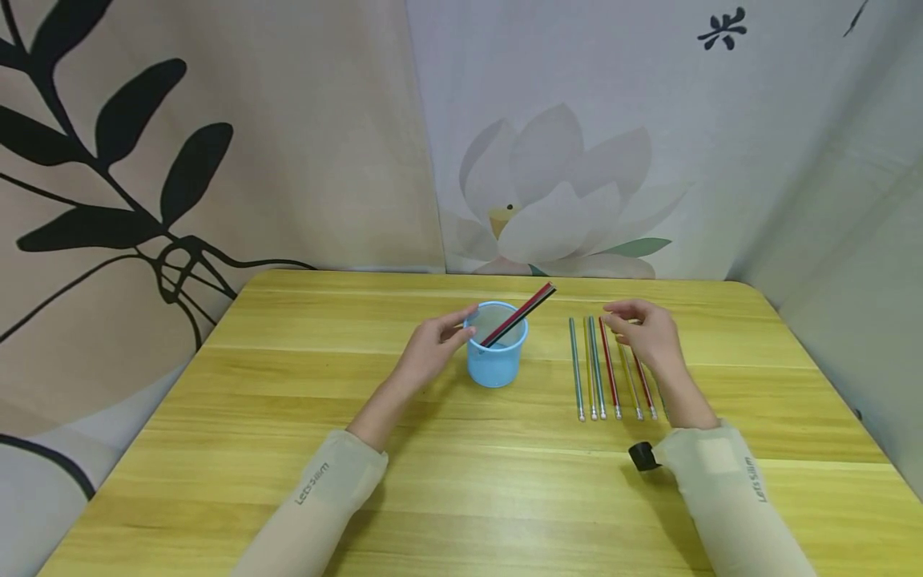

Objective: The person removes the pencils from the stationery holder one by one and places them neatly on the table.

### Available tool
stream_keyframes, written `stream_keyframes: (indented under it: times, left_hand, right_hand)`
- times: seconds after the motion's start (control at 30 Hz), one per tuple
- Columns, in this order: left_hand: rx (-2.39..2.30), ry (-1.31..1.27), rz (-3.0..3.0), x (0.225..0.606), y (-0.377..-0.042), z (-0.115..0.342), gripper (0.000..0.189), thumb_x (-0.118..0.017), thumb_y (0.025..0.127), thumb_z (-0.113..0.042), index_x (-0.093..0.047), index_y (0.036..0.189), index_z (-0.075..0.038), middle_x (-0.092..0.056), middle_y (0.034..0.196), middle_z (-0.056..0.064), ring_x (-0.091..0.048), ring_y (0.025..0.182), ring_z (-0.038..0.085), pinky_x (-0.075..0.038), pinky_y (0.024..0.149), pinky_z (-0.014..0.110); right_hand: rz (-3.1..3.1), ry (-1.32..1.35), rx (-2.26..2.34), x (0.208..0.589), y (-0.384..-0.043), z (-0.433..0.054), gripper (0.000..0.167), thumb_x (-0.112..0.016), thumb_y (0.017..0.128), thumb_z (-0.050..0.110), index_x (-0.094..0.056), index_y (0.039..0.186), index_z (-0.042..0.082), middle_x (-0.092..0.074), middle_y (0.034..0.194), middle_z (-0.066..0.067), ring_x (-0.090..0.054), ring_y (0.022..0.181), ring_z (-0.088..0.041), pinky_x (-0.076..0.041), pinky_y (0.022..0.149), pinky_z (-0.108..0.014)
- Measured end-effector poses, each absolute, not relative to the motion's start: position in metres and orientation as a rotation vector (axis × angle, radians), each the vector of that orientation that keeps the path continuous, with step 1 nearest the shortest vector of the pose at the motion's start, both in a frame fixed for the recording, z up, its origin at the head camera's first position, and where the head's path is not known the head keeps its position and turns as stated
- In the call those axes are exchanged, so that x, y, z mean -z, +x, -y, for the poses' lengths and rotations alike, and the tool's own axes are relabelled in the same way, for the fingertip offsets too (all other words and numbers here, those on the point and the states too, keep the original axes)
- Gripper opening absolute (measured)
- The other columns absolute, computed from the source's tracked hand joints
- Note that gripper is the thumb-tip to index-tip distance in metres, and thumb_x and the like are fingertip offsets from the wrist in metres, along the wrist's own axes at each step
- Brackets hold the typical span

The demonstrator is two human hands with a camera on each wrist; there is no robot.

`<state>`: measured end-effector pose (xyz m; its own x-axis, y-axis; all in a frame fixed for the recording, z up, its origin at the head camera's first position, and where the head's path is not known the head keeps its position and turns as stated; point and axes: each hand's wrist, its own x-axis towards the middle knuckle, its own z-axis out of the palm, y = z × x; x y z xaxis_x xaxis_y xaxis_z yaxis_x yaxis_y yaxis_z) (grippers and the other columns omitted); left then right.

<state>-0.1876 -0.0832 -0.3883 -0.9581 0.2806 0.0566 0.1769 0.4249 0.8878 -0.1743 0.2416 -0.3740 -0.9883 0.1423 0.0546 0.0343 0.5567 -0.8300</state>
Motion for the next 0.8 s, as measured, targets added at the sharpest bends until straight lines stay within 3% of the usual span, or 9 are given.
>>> stream_keyframes:
  times: [0.3, 0.47, 0.7, 0.8]
  left_hand:
    - [-1.579, 0.412, -2.565, 0.388, -0.187, 0.083, 0.043, -0.058, 0.102, -0.026, -0.054, 0.145, -0.021, -0.054, 0.149, 0.006, -0.06, 0.129, 0.029, -0.05, 0.108, 0.044]
    - [-1.576, 0.404, -2.565, 0.388, -0.187, 0.083, 0.042, -0.057, 0.102, -0.026, -0.054, 0.144, -0.021, -0.054, 0.149, 0.005, -0.06, 0.128, 0.028, -0.05, 0.108, 0.044]
    - [-1.575, 0.404, -2.562, 0.387, -0.188, 0.083, 0.042, -0.057, 0.102, -0.027, -0.054, 0.144, -0.022, -0.054, 0.149, 0.005, -0.06, 0.128, 0.028, -0.05, 0.108, 0.044]
    - [-1.57, 0.404, -2.564, 0.387, -0.188, 0.083, 0.043, -0.057, 0.102, -0.027, -0.054, 0.144, -0.022, -0.053, 0.149, 0.005, -0.06, 0.129, 0.028, -0.049, 0.108, 0.043]
  right_hand:
    - [2.665, -0.107, -1.433, 0.371, -0.175, -0.228, 0.034, -0.062, 0.099, 0.02, -0.064, 0.125, -0.002, -0.066, 0.115, -0.02, -0.061, 0.078, 0.004, -0.06, 0.074, -0.021]
    - [2.672, -0.069, -1.422, 0.367, -0.174, -0.219, 0.033, -0.062, 0.099, 0.023, -0.066, 0.125, 0.001, -0.066, 0.117, -0.02, -0.067, 0.09, -0.012, -0.06, 0.075, -0.022]
    - [2.657, -0.037, -1.451, 0.365, -0.175, -0.204, 0.033, -0.062, 0.1, 0.024, -0.066, 0.124, 0.001, -0.066, 0.117, -0.02, -0.07, 0.095, -0.019, -0.061, 0.078, -0.024]
    - [2.655, -0.028, -1.467, 0.363, -0.175, -0.198, 0.033, -0.062, 0.099, 0.024, -0.066, 0.124, 0.002, -0.066, 0.118, -0.02, -0.069, 0.101, -0.03, -0.06, 0.077, -0.022]
